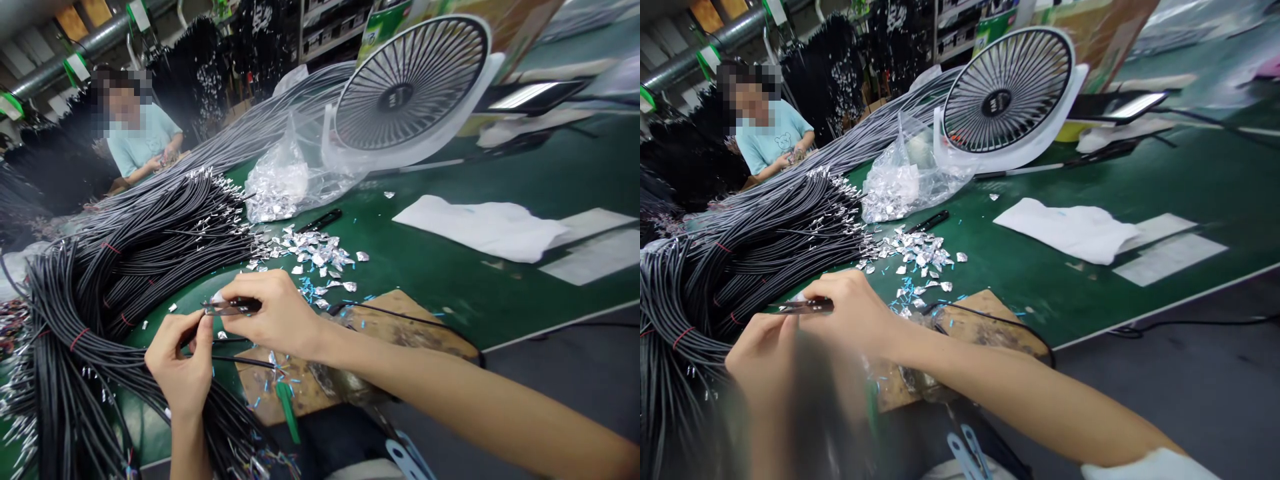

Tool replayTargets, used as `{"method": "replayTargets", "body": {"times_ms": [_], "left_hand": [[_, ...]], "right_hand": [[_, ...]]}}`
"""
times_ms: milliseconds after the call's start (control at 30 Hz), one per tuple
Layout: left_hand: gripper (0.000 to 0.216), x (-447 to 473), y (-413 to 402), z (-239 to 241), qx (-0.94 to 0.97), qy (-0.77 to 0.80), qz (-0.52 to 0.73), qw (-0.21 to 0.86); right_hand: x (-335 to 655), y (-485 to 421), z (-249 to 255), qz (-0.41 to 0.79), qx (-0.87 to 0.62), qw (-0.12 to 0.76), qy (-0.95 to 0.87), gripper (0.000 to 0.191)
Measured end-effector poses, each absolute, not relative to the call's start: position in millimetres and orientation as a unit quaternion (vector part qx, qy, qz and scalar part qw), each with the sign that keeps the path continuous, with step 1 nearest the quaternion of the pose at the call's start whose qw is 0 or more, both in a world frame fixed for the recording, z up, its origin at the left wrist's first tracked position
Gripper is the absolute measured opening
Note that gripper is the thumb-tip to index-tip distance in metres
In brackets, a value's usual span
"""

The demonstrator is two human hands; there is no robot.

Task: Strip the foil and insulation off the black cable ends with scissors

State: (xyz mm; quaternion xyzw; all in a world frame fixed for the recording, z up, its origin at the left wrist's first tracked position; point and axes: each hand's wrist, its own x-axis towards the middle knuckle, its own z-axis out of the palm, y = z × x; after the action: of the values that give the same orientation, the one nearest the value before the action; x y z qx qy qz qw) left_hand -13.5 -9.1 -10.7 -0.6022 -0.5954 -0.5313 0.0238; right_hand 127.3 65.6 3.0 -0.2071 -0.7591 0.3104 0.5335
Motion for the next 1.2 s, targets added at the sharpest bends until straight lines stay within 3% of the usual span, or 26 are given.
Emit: {"method": "replayTargets", "body": {"times_ms": [600,800,967,1200], "left_hand": [[0.008,-11.5,-9.4,-9.8,-0.602,-0.585,-0.542,0.043],[0.005,-12.3,-9.2,-10.9,-0.592,-0.591,-0.547,0.043],[0.008,-10.7,-10.3,-10.9,-0.584,-0.601,-0.544,0.033],[0.013,-12.4,-9.0,-14.0,-0.589,-0.597,-0.545,0.021]], "right_hand": [[127.5,66.5,4.4,0.327,-0.218,0.53,-0.751,0.01],[125.8,66.5,1.3,0.303,-0.202,0.484,-0.796,0.008],[126.4,64.9,1.9,0.278,-0.21,0.551,-0.759,0.01],[125.7,65.8,-3.0,0.234,-0.193,0.529,-0.793,0.004]]}}
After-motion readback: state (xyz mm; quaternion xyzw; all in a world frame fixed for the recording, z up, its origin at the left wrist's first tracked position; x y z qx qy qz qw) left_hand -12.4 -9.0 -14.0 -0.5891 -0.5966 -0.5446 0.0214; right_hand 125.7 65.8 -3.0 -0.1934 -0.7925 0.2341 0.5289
